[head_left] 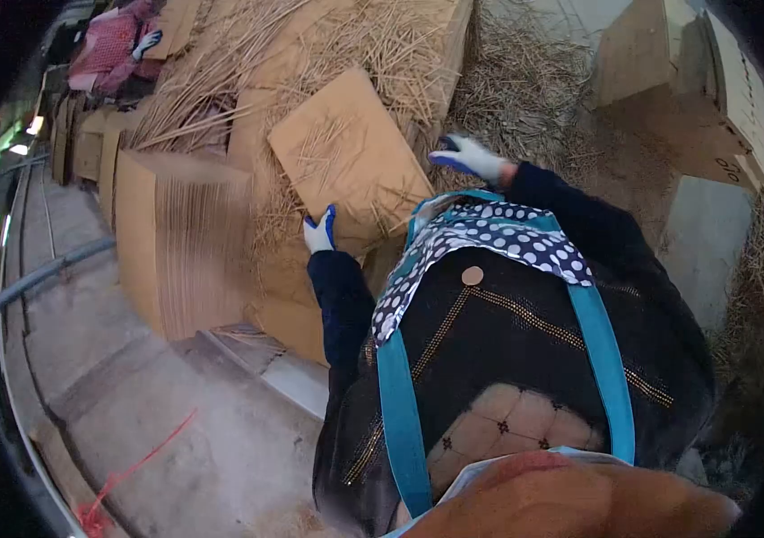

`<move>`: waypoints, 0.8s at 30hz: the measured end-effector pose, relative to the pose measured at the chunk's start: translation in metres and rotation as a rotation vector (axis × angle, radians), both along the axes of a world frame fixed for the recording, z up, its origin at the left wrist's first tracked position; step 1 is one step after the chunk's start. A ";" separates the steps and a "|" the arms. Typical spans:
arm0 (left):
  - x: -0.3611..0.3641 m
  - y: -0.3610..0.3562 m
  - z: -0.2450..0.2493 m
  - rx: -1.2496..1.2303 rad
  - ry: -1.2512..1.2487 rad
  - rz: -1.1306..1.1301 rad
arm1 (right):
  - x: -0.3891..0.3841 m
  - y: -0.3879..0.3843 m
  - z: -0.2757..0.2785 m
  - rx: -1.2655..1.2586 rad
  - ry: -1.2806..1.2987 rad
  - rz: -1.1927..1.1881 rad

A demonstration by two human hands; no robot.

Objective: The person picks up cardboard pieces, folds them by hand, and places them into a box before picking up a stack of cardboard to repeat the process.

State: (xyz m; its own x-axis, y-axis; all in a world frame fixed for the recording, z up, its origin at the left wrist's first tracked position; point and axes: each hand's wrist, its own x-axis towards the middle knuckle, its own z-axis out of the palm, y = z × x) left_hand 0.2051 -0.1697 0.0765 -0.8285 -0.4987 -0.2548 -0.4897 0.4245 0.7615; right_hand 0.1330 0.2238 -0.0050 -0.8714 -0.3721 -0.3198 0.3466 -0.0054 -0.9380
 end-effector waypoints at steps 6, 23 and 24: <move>-0.004 0.002 0.005 0.165 -0.012 -0.076 | 0.024 -0.074 0.025 0.105 0.017 0.187; -0.002 0.074 0.057 -1.174 -0.076 0.091 | 0.008 -0.054 0.091 0.592 0.278 -0.027; 0.003 0.071 0.046 -1.331 0.004 0.120 | 0.008 -0.052 0.098 0.568 0.235 0.068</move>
